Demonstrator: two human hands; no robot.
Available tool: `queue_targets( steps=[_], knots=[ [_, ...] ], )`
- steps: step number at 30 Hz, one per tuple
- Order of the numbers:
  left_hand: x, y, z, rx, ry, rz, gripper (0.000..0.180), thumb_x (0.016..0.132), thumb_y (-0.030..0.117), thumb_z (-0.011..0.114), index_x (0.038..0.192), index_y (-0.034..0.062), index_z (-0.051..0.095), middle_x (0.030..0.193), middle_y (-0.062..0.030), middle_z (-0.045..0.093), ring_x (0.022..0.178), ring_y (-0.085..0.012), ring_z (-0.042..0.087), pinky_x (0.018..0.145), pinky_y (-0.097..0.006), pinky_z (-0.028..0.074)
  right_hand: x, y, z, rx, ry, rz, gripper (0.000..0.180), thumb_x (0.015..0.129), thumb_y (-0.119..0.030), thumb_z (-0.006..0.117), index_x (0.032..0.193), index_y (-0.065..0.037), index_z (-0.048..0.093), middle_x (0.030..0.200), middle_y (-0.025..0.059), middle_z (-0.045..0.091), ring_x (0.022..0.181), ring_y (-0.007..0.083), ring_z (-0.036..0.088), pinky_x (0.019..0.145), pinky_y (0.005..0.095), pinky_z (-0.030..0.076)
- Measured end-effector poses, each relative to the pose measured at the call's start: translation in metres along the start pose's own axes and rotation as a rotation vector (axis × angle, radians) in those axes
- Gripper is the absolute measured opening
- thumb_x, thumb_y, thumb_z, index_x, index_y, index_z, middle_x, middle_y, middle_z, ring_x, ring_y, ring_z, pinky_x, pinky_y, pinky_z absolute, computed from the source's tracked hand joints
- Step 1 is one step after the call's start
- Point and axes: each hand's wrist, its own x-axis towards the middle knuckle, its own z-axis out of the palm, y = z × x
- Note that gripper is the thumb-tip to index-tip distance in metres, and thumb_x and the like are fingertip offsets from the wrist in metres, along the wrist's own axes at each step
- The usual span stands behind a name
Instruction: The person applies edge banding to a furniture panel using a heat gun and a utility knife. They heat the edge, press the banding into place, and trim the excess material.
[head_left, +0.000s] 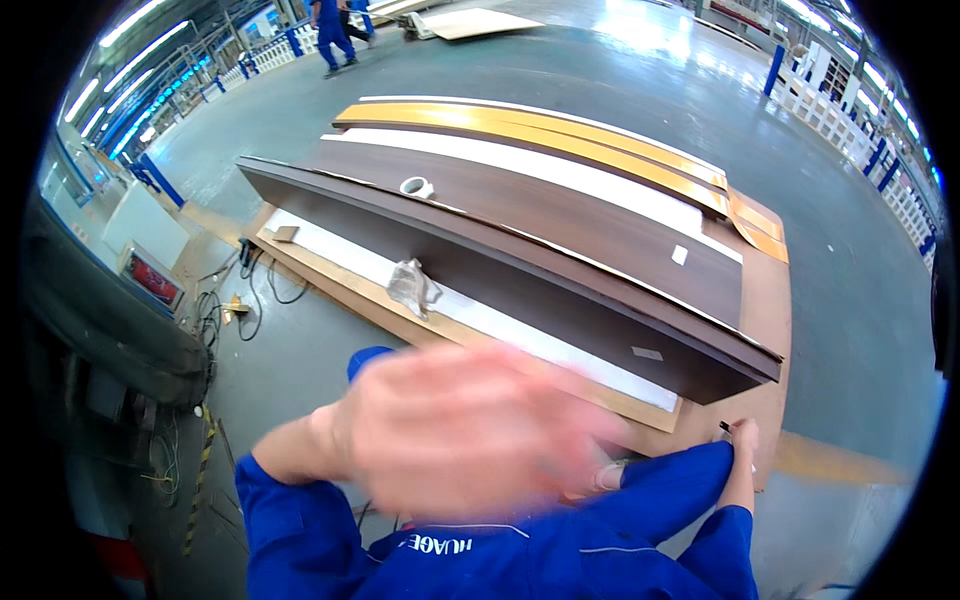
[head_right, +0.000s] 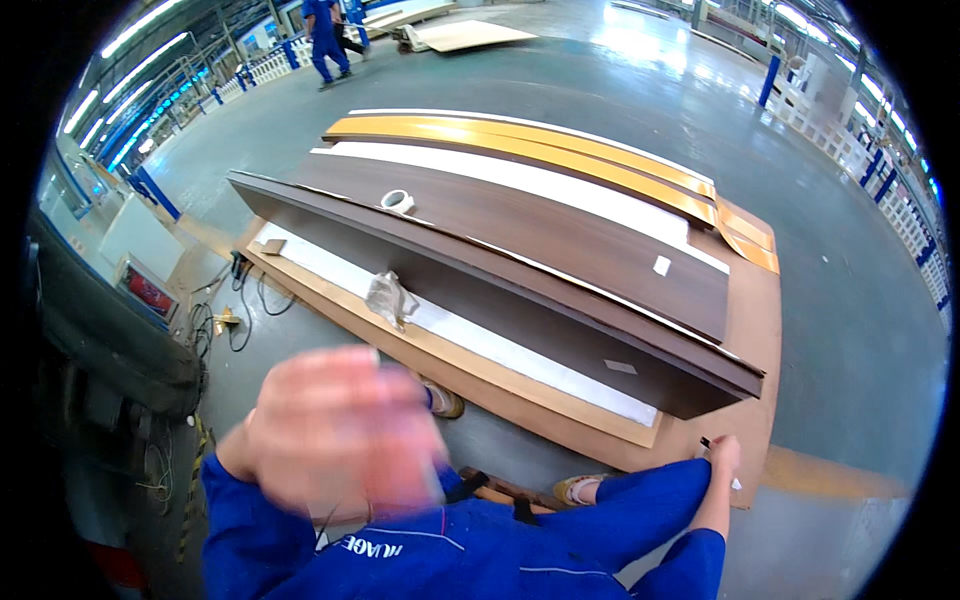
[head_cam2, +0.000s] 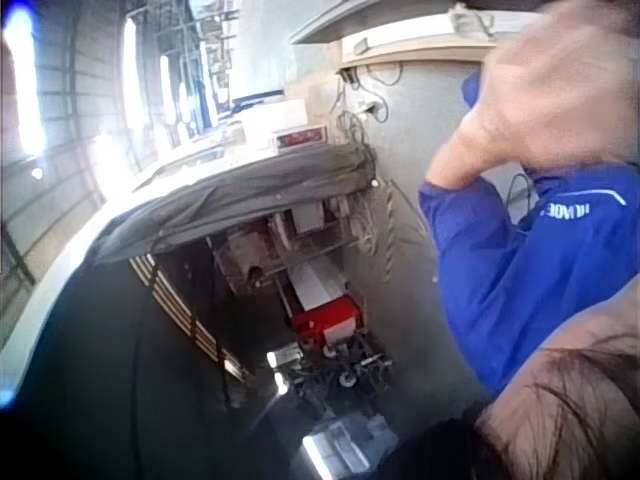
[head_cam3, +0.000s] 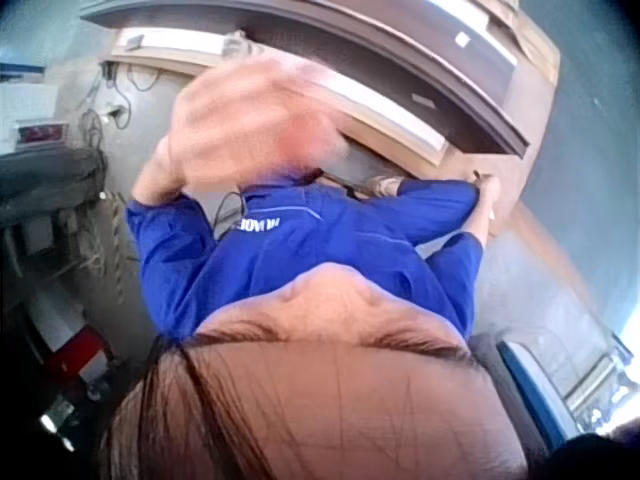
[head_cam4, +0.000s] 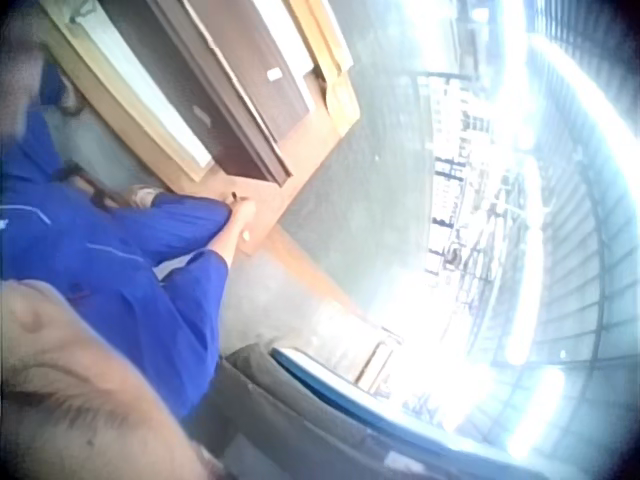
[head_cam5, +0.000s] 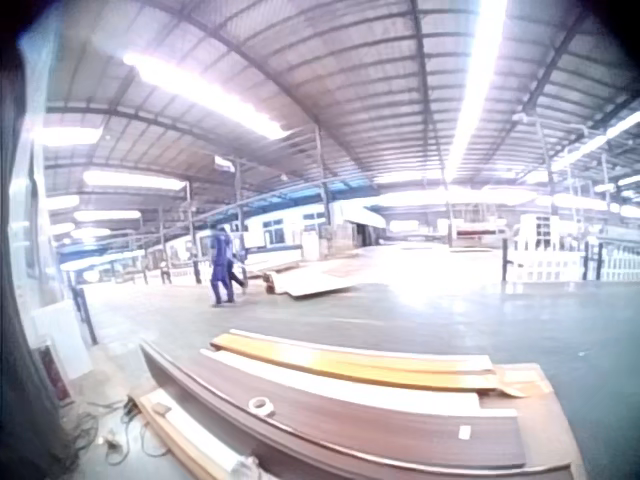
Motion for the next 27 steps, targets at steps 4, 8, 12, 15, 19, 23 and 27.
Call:
queue_targets(
  steps=[4, 8, 12, 15, 19, 23, 27],
  knots=[
    [0.053, 0.024, 0.012, -0.156, -0.098, 0.332, 0.018, 0.078, 0.008, 0.062, 0.096, 0.0066, 0.065, 0.094, -0.0041, 0.066, 0.092, -0.0210, 0.063, 0.083, -0.034, 0.051, -0.007, -0.003, -0.011, 0.018, 0.019, -0.006, 0.014, 0.070, -0.016, 0.068, 0.082, -0.009, 0.070, 0.085, 0.0154, 0.067, 0.084, 0.0299, 0.065, 0.076, 0.0390, 0.051],
    [0.049, 0.024, 0.021, -0.190, -0.180, 0.401, 0.018, 0.078, 0.007, 0.061, 0.095, 0.0064, 0.065, 0.093, -0.0043, 0.066, 0.091, -0.0208, 0.063, 0.082, -0.033, 0.051, -0.008, 0.012, -0.010, 0.018, 0.035, 0.018, 0.016, 0.069, -0.016, 0.068, 0.084, -0.008, 0.070, 0.085, 0.0161, 0.067, 0.084, 0.0303, 0.064, 0.076, 0.0394, 0.051],
    [0.051, 0.030, 0.031, -0.221, -0.180, 0.427, 0.018, 0.078, 0.006, 0.060, 0.095, 0.0061, 0.065, 0.093, -0.0045, 0.066, 0.090, -0.0206, 0.063, 0.081, -0.033, 0.051, 0.027, 0.063, 0.026, 0.213, -0.037, -0.063, 0.019, 0.068, -0.017, 0.070, 0.083, -0.006, 0.070, 0.082, 0.0164, 0.067, 0.081, 0.0291, 0.065, 0.074, 0.0392, 0.051],
    [0.050, 0.041, 0.037, -0.229, -0.186, 0.424, 0.018, 0.078, 0.005, 0.059, 0.095, 0.0059, 0.065, 0.092, -0.0047, 0.066, 0.090, -0.0204, 0.063, 0.081, -0.032, 0.050, 0.008, 0.034, 0.016, 0.061, 0.001, 0.000, 0.018, 0.067, -0.015, 0.070, 0.082, -0.006, 0.070, 0.082, 0.0160, 0.067, 0.081, 0.0283, 0.066, 0.074, 0.0382, 0.051],
    [0.041, 0.039, 0.033, -0.252, -0.189, 0.430, 0.019, 0.078, 0.004, 0.058, 0.095, 0.0056, 0.066, 0.092, -0.0050, 0.066, 0.089, -0.0202, 0.063, 0.080, -0.032, 0.050, 0.024, 0.075, 0.027, 0.081, -0.013, 0.008, 0.019, 0.067, -0.015, 0.069, 0.084, -0.007, 0.071, 0.082, 0.0160, 0.067, 0.081, 0.0290, 0.065, 0.075, 0.0384, 0.051],
    [0.036, 0.044, 0.019, -0.215, -0.268, 0.353, 0.019, 0.078, 0.003, 0.057, 0.095, 0.0053, 0.066, 0.091, -0.0052, 0.066, 0.088, -0.0200, 0.063, 0.079, -0.031, 0.050, 0.015, 0.024, 0.018, 0.185, -0.123, -0.056, 0.016, 0.067, -0.013, 0.069, 0.081, -0.006, 0.070, 0.080, 0.0161, 0.067, 0.079, 0.0274, 0.066, 0.072, 0.0371, 0.051],
    [0.032, 0.031, 0.017, -0.242, -0.291, 0.393, 0.019, 0.078, 0.003, 0.056, 0.095, 0.0050, 0.066, 0.090, -0.0054, 0.066, 0.087, -0.0198, 0.063, 0.078, -0.031, 0.050, 0.001, 0.029, 0.005, 0.084, -0.002, 0.013, 0.017, 0.070, -0.018, 0.068, 0.084, -0.008, 0.070, 0.084, 0.0160, 0.067, 0.083, 0.0298, 0.065, 0.076, 0.0386, 0.051]
  ],
)
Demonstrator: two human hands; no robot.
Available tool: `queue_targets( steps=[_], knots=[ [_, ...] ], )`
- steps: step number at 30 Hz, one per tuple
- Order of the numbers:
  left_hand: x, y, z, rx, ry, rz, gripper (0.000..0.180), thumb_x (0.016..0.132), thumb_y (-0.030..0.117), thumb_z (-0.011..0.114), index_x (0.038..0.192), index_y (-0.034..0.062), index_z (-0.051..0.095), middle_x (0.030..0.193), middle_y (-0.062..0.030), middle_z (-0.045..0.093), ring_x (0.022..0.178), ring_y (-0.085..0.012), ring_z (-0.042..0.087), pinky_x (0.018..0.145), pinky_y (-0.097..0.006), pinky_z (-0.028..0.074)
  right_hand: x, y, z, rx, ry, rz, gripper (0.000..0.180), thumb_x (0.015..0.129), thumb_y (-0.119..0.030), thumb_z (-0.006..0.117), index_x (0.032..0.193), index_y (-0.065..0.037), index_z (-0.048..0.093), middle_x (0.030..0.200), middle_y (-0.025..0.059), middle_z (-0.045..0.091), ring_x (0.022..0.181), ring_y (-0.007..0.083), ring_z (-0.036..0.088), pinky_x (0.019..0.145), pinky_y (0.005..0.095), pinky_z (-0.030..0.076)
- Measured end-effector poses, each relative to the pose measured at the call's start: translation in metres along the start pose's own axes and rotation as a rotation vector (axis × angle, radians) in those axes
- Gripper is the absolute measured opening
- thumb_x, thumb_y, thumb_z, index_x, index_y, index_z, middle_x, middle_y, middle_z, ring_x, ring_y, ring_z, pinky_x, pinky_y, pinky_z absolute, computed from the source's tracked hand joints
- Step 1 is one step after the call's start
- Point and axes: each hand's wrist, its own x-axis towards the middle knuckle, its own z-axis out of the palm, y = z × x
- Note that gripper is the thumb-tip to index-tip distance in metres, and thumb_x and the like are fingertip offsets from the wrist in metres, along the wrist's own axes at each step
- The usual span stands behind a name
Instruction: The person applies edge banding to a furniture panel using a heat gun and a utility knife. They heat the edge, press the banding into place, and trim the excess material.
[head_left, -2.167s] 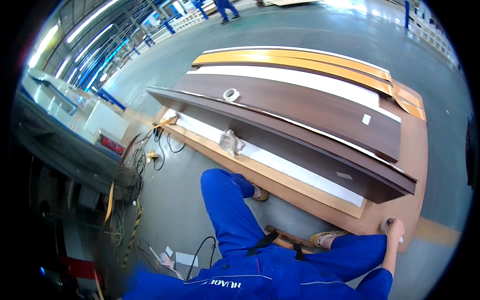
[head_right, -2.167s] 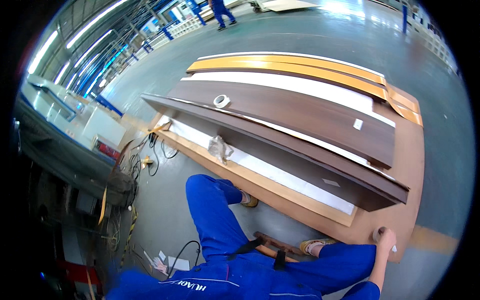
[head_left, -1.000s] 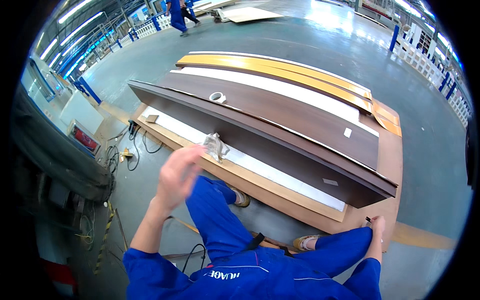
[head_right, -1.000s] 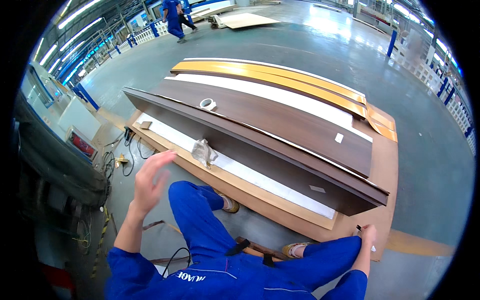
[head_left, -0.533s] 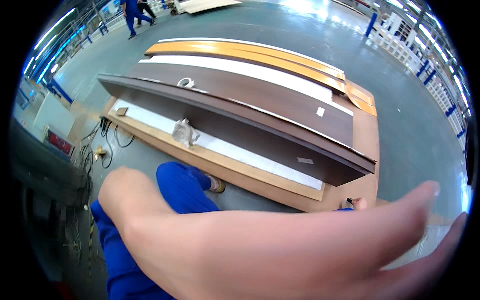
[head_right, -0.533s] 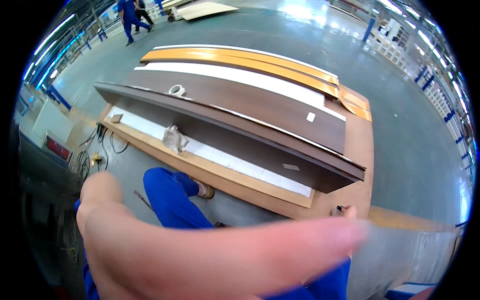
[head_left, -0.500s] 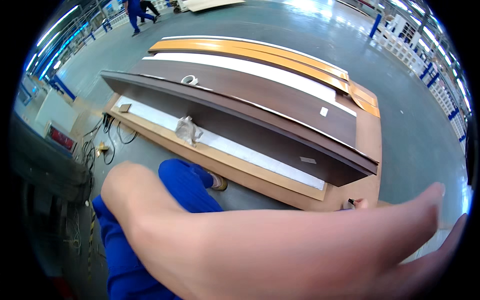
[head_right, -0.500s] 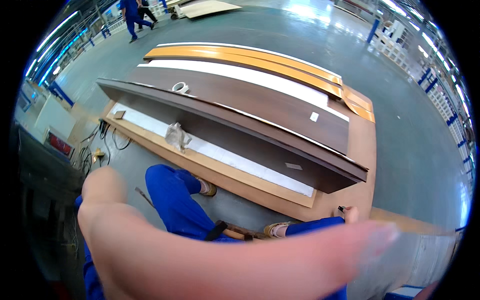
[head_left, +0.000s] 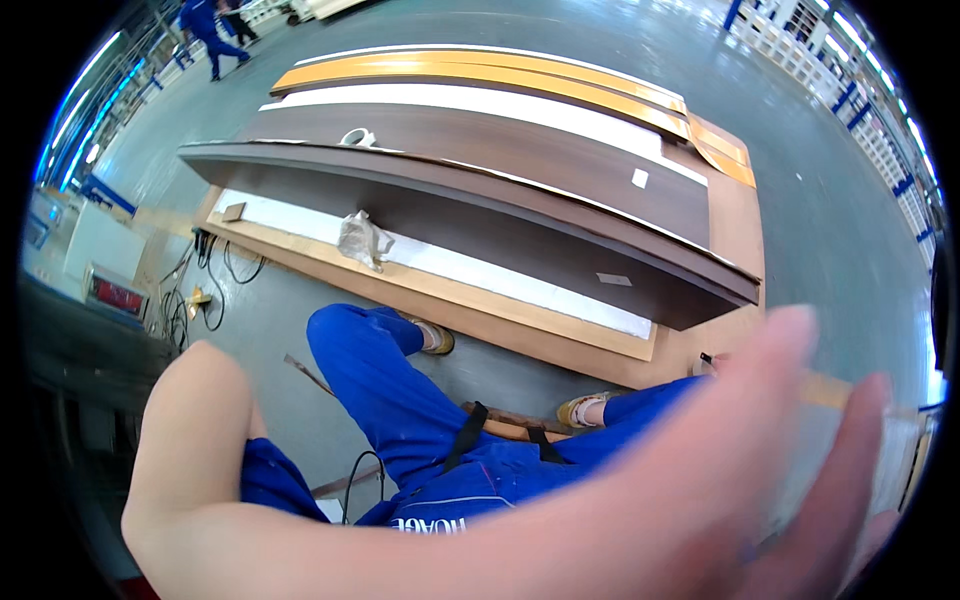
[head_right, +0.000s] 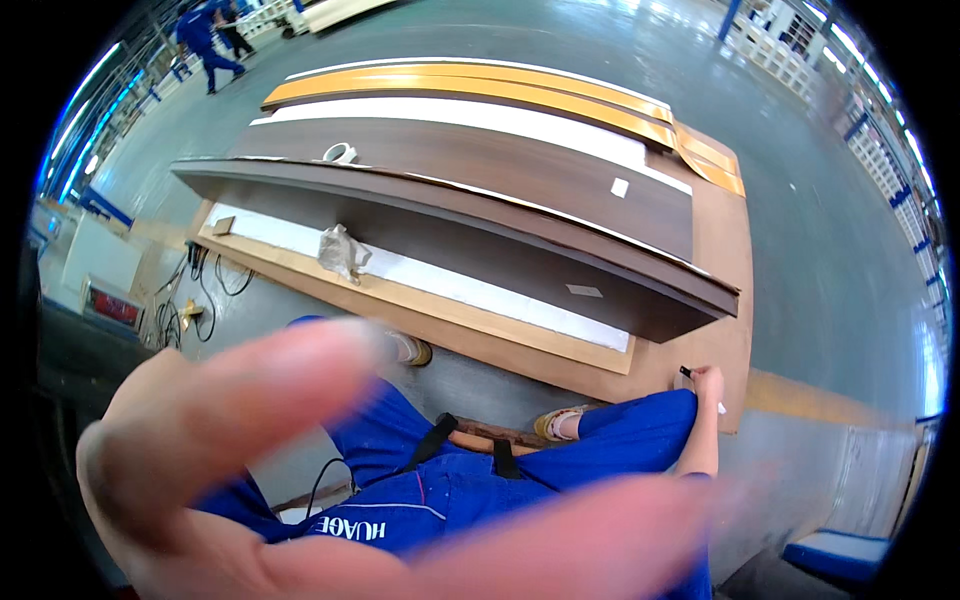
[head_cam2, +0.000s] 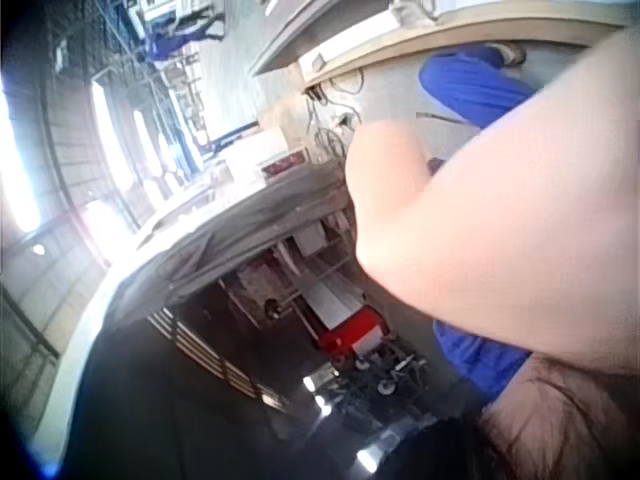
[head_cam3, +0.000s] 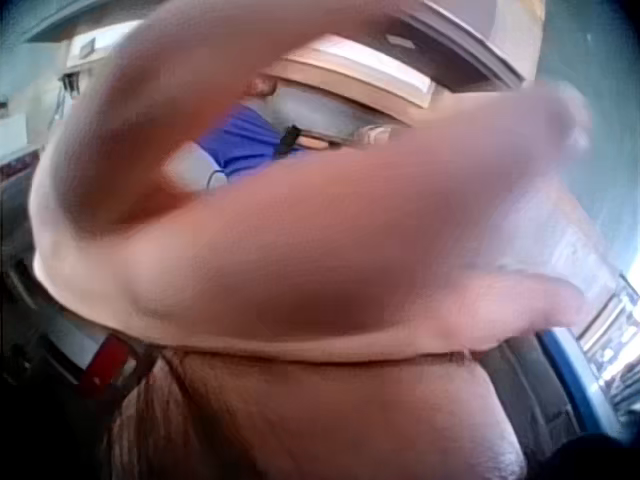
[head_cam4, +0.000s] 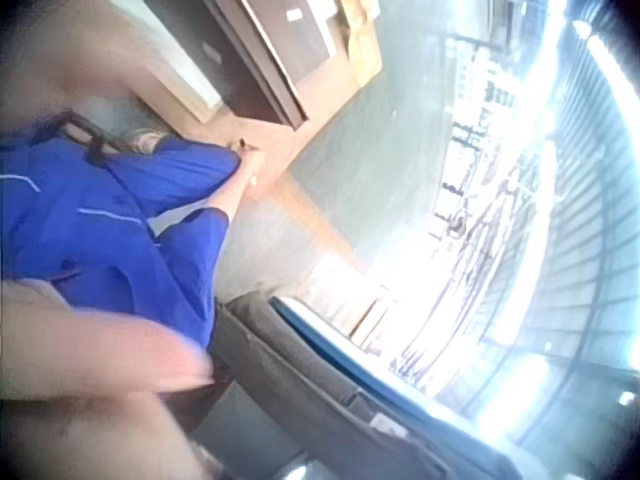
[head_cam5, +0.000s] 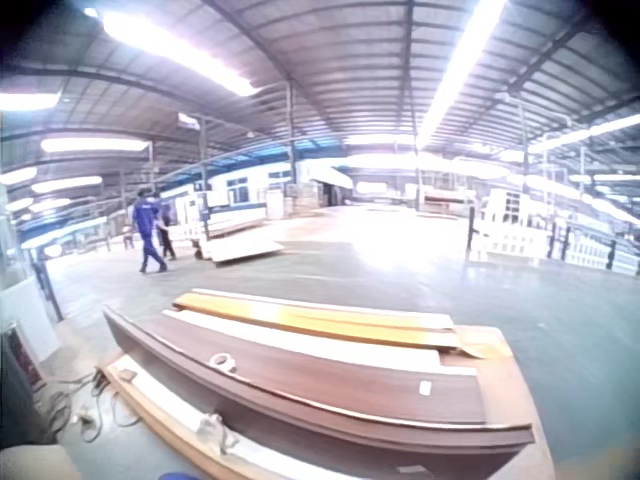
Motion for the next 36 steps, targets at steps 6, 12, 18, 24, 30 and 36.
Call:
queue_targets(
  steps=[6, 12, 18, 24, 30, 36],
  knots=[
    [-0.008, -0.001, -0.010, -0.008, -0.080, -0.059, 0.020, 0.078, 0.001, 0.055, 0.094, 0.0046, 0.066, 0.090, -0.0058, 0.066, 0.085, -0.0194, 0.063, 0.076, -0.030, 0.050, -0.016, -0.030, -0.014, 0.020, -0.043, 0.040, 0.015, 0.072, -0.016, 0.067, 0.085, -0.008, 0.070, 0.089, 0.0148, 0.067, 0.086, 0.0294, 0.064, 0.077, 0.0387, 0.050],
    [-0.006, -0.018, 0.002, -0.064, -0.074, 0.014, 0.021, 0.078, 0.000, 0.053, 0.094, 0.0041, 0.066, 0.089, -0.0061, 0.066, 0.084, -0.0191, 0.063, 0.075, -0.029, 0.050, -0.021, -0.038, -0.029, -0.053, -0.087, 0.100, 0.013, 0.072, -0.016, 0.067, 0.084, -0.010, 0.070, 0.090, 0.0137, 0.067, 0.088, 0.0279, 0.064, 0.078, 0.0376, 0.050],
    [0.003, -0.014, 0.010, -0.105, -0.011, 0.054, 0.022, 0.078, -0.001, 0.052, 0.094, 0.0037, 0.066, 0.088, -0.0065, 0.066, 0.082, -0.0188, 0.063, 0.074, -0.029, 0.050, -0.017, -0.039, -0.022, -0.064, -0.048, 0.029, 0.013, 0.070, -0.014, 0.067, 0.082, -0.011, 0.071, 0.085, 0.0132, 0.067, 0.084, 0.0283, 0.065, 0.076, 0.0385, 0.051],
    [0.028, -0.014, 0.035, -0.153, 0.097, 0.157, 0.023, 0.078, -0.003, 0.051, 0.094, 0.0033, 0.066, 0.087, -0.0069, 0.066, 0.081, -0.0184, 0.063, 0.072, -0.028, 0.050, -0.003, -0.005, 0.000, -0.027, 0.030, -0.052, 0.018, 0.067, -0.013, 0.070, 0.082, -0.005, 0.069, 0.082, 0.0175, 0.066, 0.081, 0.0295, 0.065, 0.075, 0.0384, 0.051],
    [0.030, -0.012, 0.036, -0.155, 0.132, 0.179, 0.024, 0.078, -0.004, 0.049, 0.094, 0.0029, 0.066, 0.086, -0.0072, 0.066, 0.079, -0.0181, 0.063, 0.071, -0.027, 0.050, -0.011, -0.021, -0.011, -0.018, -0.016, -0.053, 0.017, 0.067, -0.013, 0.070, 0.081, -0.004, 0.069, 0.082, 0.0171, 0.067, 0.080, 0.0298, 0.065, 0.075, 0.0389, 0.051],
    [0.020, -0.027, 0.026, -0.174, 0.175, 0.204, 0.025, 0.078, -0.006, 0.048, 0.093, 0.0024, 0.066, 0.085, -0.0076, 0.066, 0.078, -0.0178, 0.063, 0.069, -0.026, 0.050, 0.013, 0.003, 0.008, 0.017, -0.030, -0.009, 0.016, 0.068, -0.014, 0.070, 0.079, -0.003, 0.068, 0.082, 0.0172, 0.067, 0.079, 0.0298, 0.064, 0.074, 0.0396, 0.050]
  ],
)
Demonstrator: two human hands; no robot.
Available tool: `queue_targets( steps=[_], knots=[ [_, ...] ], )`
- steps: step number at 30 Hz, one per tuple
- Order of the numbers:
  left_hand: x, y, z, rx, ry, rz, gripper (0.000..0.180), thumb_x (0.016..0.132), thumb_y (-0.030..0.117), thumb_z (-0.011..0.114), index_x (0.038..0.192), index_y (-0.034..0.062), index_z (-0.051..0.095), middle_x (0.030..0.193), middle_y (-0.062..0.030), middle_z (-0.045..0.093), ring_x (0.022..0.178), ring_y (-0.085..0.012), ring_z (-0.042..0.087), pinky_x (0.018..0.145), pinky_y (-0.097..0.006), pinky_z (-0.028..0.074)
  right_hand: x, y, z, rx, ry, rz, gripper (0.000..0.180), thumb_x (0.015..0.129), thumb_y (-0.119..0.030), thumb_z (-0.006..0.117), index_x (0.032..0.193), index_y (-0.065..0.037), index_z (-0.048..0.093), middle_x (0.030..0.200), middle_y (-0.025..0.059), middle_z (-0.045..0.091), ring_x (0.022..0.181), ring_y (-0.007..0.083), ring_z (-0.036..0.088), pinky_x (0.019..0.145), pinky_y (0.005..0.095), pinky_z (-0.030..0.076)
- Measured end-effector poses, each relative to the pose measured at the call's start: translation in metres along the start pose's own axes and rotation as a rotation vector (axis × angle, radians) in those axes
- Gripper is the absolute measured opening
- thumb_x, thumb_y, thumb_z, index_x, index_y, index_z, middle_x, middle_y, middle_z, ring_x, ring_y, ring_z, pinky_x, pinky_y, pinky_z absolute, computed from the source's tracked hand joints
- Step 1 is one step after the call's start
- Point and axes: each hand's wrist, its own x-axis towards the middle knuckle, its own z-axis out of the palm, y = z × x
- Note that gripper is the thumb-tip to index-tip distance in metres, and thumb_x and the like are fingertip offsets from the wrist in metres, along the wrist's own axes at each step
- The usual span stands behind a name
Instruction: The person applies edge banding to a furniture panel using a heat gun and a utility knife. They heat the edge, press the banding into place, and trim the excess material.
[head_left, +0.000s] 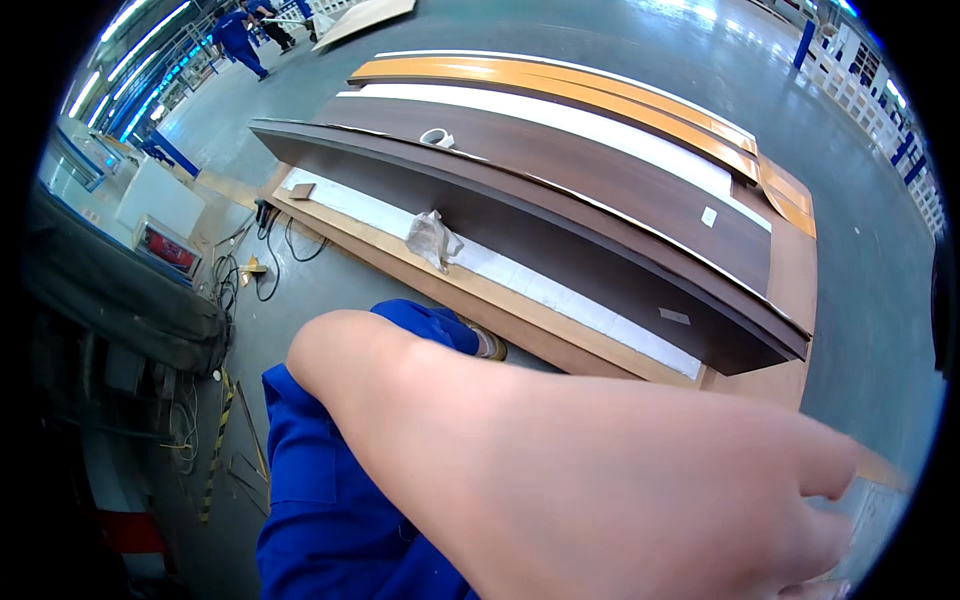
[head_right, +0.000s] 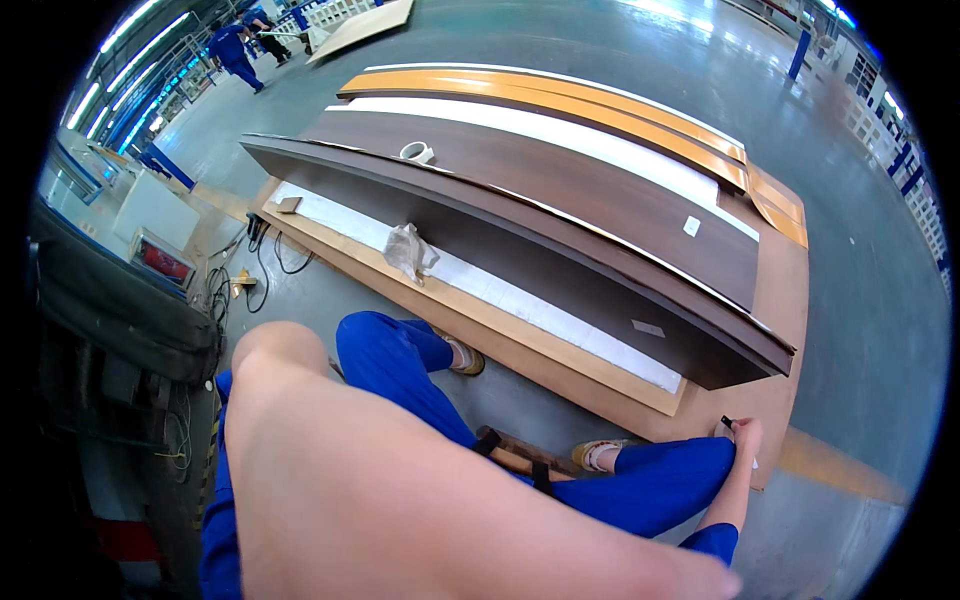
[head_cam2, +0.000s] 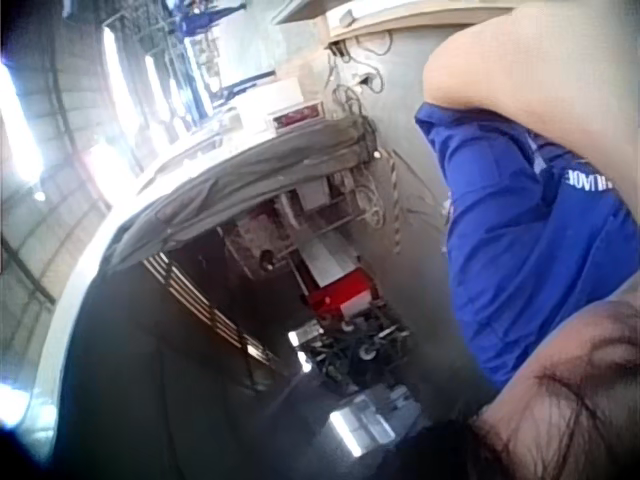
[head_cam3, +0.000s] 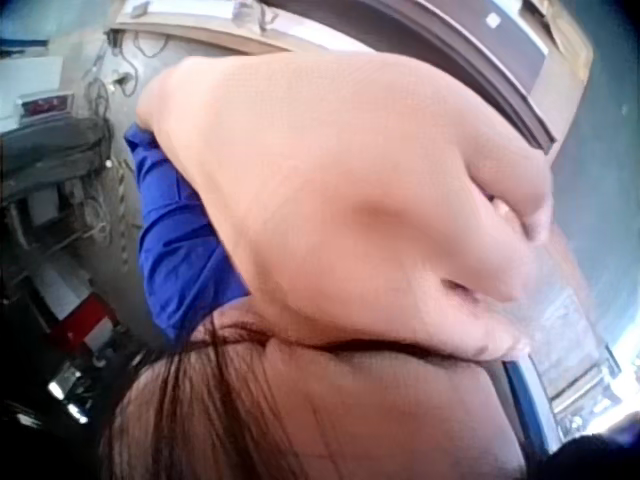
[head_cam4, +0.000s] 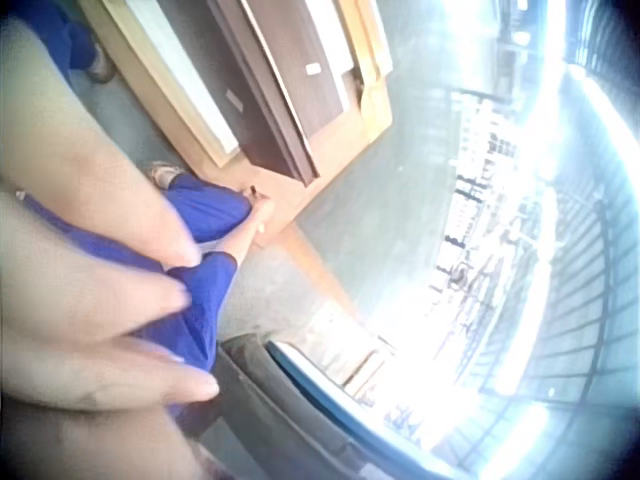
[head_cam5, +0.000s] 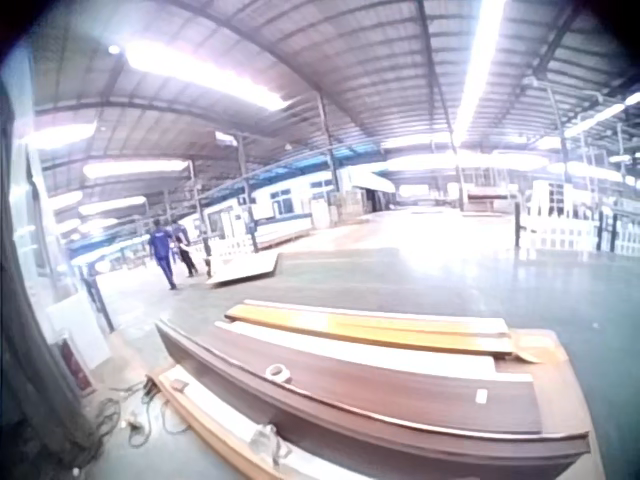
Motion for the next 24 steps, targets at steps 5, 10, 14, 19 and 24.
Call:
queue_targets(
  steps=[5, 10, 14, 19, 24],
  knots=[
    [-0.038, 0.001, -0.057, 0.095, 0.169, -0.101, 0.026, 0.078, -0.007, 0.047, 0.093, 0.0021, 0.066, 0.084, -0.0079, 0.066, 0.076, -0.0175, 0.063, 0.068, -0.026, 0.049, 0.025, -0.011, 0.012, -0.093, 0.014, 0.041, 0.018, 0.067, -0.018, 0.070, 0.075, -0.003, 0.069, 0.080, 0.0180, 0.067, 0.076, 0.0301, 0.066, 0.071, 0.0379, 0.051],
    [-0.200, -0.120, -0.073, 0.274, 0.511, -0.946, 0.027, 0.080, -0.008, 0.045, 0.095, 0.0014, 0.066, 0.091, -0.0078, 0.066, 0.080, -0.0182, 0.062, 0.072, -0.025, 0.047, 0.037, 0.079, -0.003, 0.476, 0.350, 0.320, 0.021, 0.071, -0.023, 0.068, 0.063, -0.004, 0.063, 0.059, 0.0084, 0.058, 0.050, 0.0187, 0.055, 0.047, 0.0317, 0.043],
    [-0.356, -0.165, -0.057, 0.531, 0.255, -1.247, 0.025, 0.084, 0.001, 0.052, 0.108, 0.0013, 0.059, 0.105, -0.0120, 0.060, 0.101, -0.0275, 0.055, 0.087, -0.033, 0.043, 0.035, 0.097, -0.019, 1.371, 0.686, 0.481, 0.020, 0.081, -0.018, 0.064, 0.066, -0.007, 0.056, 0.057, 0.0000, 0.051, 0.044, 0.0085, 0.044, 0.038, 0.0237, 0.036],
    [-0.404, -0.209, -0.042, 0.335, -0.051, -1.304, 0.027, 0.081, 0.013, 0.061, 0.106, 0.0022, 0.060, 0.101, -0.0115, 0.061, 0.097, -0.0293, 0.055, 0.088, -0.036, 0.041, -0.026, 0.028, -0.069, 1.446, 1.036, 0.618, 0.022, 0.083, -0.025, 0.065, 0.072, -0.008, 0.057, 0.062, 0.0003, 0.053, 0.049, 0.0106, 0.048, 0.044, 0.0231, 0.041],
    [-0.395, -0.240, -0.043, -0.196, -0.035, -1.238, 0.016, 0.074, 0.007, 0.068, 0.089, 0.0035, 0.066, 0.086, -0.0086, 0.064, 0.082, -0.0214, 0.059, 0.072, -0.031, 0.048, -0.080, -0.092, -0.093, 1.536, 0.961, 0.460, 0.024, 0.085, -0.028, 0.063, 0.093, -0.006, 0.058, 0.083, 0.0019, 0.057, 0.076, 0.0112, 0.053, 0.064, 0.0254, 0.044]
  ],
)
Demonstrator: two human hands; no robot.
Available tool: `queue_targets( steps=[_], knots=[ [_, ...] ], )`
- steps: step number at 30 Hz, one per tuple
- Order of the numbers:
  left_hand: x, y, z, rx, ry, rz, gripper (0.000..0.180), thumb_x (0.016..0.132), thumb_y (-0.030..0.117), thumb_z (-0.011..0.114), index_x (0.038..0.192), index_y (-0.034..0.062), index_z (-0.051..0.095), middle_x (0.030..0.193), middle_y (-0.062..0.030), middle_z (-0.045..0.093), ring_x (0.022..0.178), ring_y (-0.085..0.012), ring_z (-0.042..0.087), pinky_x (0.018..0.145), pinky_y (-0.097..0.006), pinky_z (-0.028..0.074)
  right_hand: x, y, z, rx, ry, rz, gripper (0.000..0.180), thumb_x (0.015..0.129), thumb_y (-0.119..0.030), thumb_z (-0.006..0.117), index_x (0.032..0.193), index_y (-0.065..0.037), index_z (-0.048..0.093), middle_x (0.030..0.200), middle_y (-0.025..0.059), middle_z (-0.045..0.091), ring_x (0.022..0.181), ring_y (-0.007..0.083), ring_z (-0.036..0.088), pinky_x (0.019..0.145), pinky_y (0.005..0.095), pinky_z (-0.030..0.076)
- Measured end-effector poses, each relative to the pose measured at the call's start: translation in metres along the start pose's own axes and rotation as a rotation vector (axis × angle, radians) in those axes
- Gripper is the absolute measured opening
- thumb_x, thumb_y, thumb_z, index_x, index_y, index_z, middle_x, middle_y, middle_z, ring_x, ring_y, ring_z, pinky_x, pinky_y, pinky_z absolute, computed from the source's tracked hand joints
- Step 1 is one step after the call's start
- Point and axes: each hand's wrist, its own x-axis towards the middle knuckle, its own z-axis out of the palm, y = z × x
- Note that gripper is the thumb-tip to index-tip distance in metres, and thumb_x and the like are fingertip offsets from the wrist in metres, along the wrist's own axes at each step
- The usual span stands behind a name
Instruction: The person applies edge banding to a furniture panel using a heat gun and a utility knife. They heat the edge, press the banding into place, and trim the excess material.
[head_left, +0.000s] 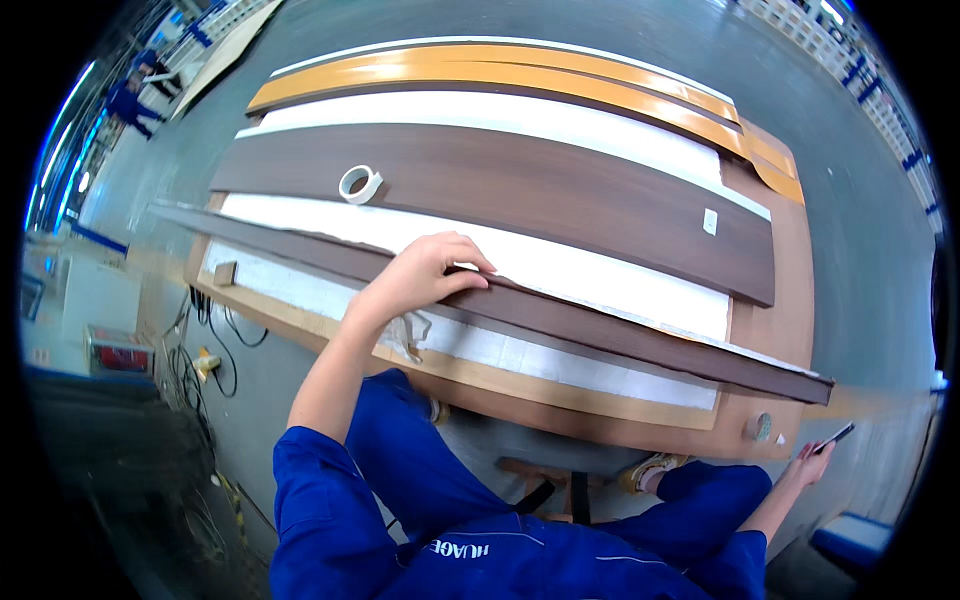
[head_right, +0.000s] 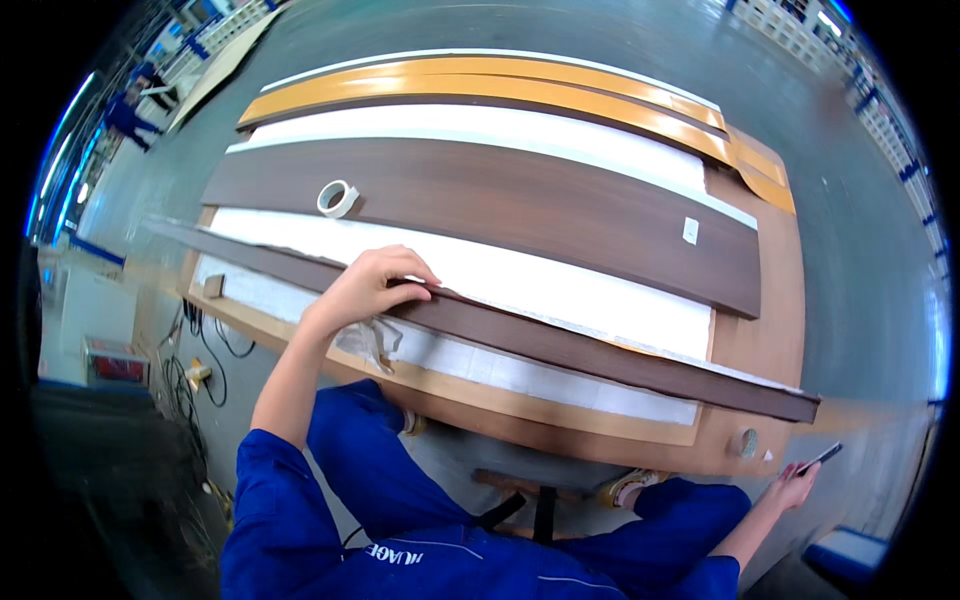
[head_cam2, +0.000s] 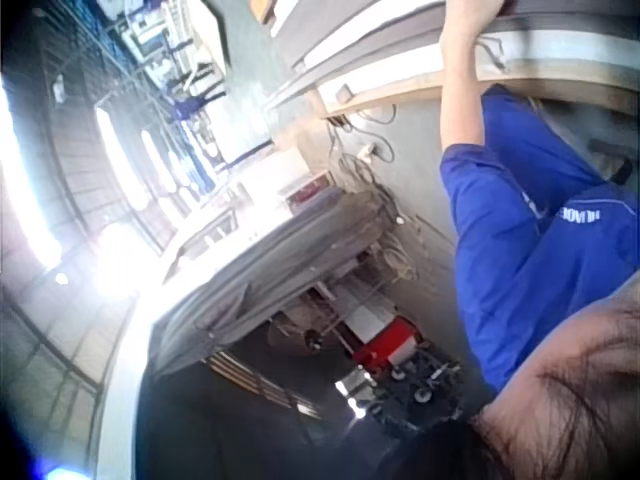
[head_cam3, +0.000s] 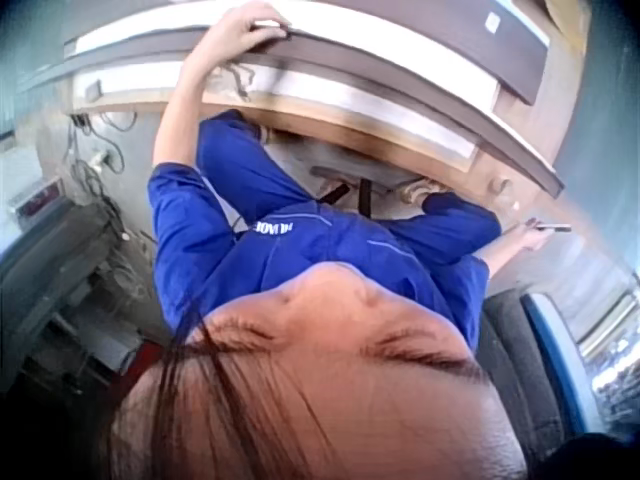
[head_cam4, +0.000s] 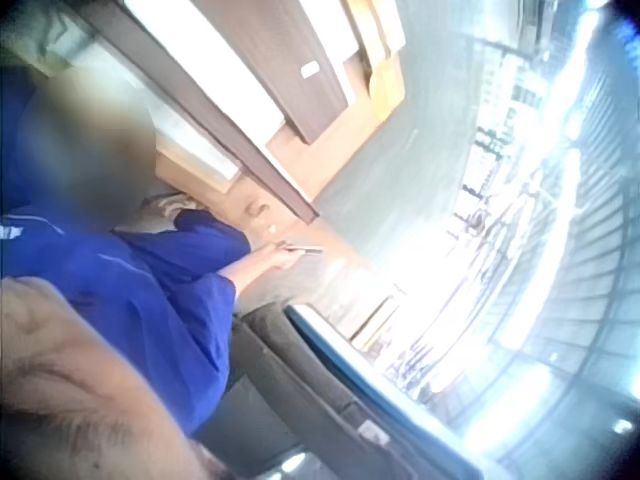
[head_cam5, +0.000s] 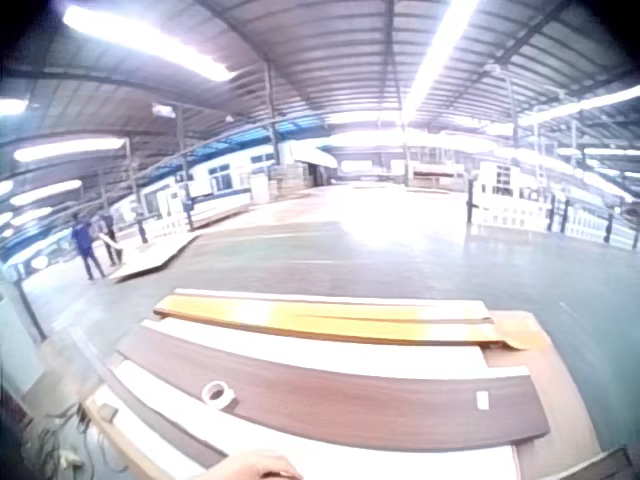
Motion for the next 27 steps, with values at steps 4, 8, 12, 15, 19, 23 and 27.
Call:
queue_targets(
  steps=[4, 8, 12, 15, 19, 23, 27],
  knots=[
    [0.011, 0.006, -0.007, -0.055, -0.017, -0.051, 0.022, 0.073, 0.004, 0.068, 0.095, 0.0061, 0.068, 0.086, -0.0052, 0.061, 0.079, -0.0196, 0.058, 0.070, -0.029, 0.047, -0.133, -0.012, 0.036, 0.096, -0.196, -0.085, 0.023, 0.090, -0.024, 0.057, 0.103, -0.004, 0.057, 0.089, 0.0036, 0.059, 0.083, 0.0106, 0.055, 0.072, 0.0251, 0.046],
    [0.016, -0.010, -0.008, -0.012, -0.072, 0.083, 0.026, 0.073, 0.004, 0.068, 0.099, 0.0092, 0.068, 0.085, -0.0034, 0.059, 0.080, -0.0186, 0.055, 0.070, -0.030, 0.046, -0.270, -0.003, 0.055, 0.233, -0.445, 0.054, 0.016, 0.091, -0.016, 0.054, 0.103, -0.004, 0.056, 0.094, 0.0071, 0.061, 0.085, 0.0114, 0.057, 0.072, 0.0249, 0.048],
    [0.008, -0.022, 0.000, -0.002, -0.027, 0.182, 0.019, 0.075, 0.004, 0.067, 0.093, 0.0072, 0.067, 0.083, -0.0047, 0.058, 0.080, -0.0183, 0.054, 0.070, -0.030, 0.046, -0.394, 0.020, 0.078, 0.137, -0.578, 0.281, 0.010, 0.090, -0.010, 0.055, 0.099, -0.006, 0.055, 0.086, 0.0007, 0.056, 0.077, 0.0081, 0.051, 0.071, 0.0237, 0.044],
    [0.008, -0.016, 0.009, -0.143, 0.047, 0.141, 0.008, 0.075, 0.003, 0.066, 0.083, 0.0041, 0.064, 0.083, -0.0049, 0.058, 0.081, -0.0191, 0.055, 0.066, -0.030, 0.046, -0.459, 0.026, 0.108, 0.070, -0.780, 0.385, 0.010, 0.090, -0.009, 0.054, 0.095, -0.001, 0.057, 0.082, 0.0007, 0.053, 0.074, 0.0085, 0.048, 0.069, 0.0234, 0.040],
    [0.000, -0.024, 0.016, -0.050, 0.197, 0.266, 0.007, 0.074, 0.004, 0.065, 0.081, 0.0050, 0.063, 0.080, -0.0043, 0.058, 0.079, -0.0214, 0.053, 0.070, -0.032, 0.042, -0.502, 0.028, 0.148, -0.239, -1.003, 0.296, 0.014, 0.088, -0.013, 0.059, 0.096, -0.002, 0.060, 0.077, -0.0002, 0.061, 0.069, 0.0046, 0.055, 0.061, 0.0178, 0.040],
    [-0.007, -0.023, 0.031, -0.032, 0.377, 0.301, 0.006, 0.074, 0.005, 0.065, 0.079, 0.0069, 0.064, 0.077, -0.0037, 0.057, 0.077, -0.0225, 0.051, 0.073, -0.033, 0.038, -0.525, 0.030, 0.166, -0.237, -1.035, 0.313, 0.020, 0.087, -0.012, 0.060, 0.103, 0.000, 0.059, 0.076, -0.0007, 0.061, 0.069, 0.0036, 0.056, 0.058, 0.0152, 0.040],
    [-0.005, -0.023, 0.022, 0.056, 0.376, 0.353, 0.005, 0.074, 0.006, 0.065, 0.079, 0.0074, 0.064, 0.076, -0.0038, 0.056, 0.079, -0.0226, 0.052, 0.072, -0.033, 0.039, -0.534, 0.040, 0.167, -0.256, -0.960, 0.259, 0.025, 0.088, -0.012, 0.060, 0.108, 0.002, 0.058, 0.075, -0.0002, 0.060, 0.068, 0.0044, 0.056, 0.058, 0.0164, 0.041]
  ],
)
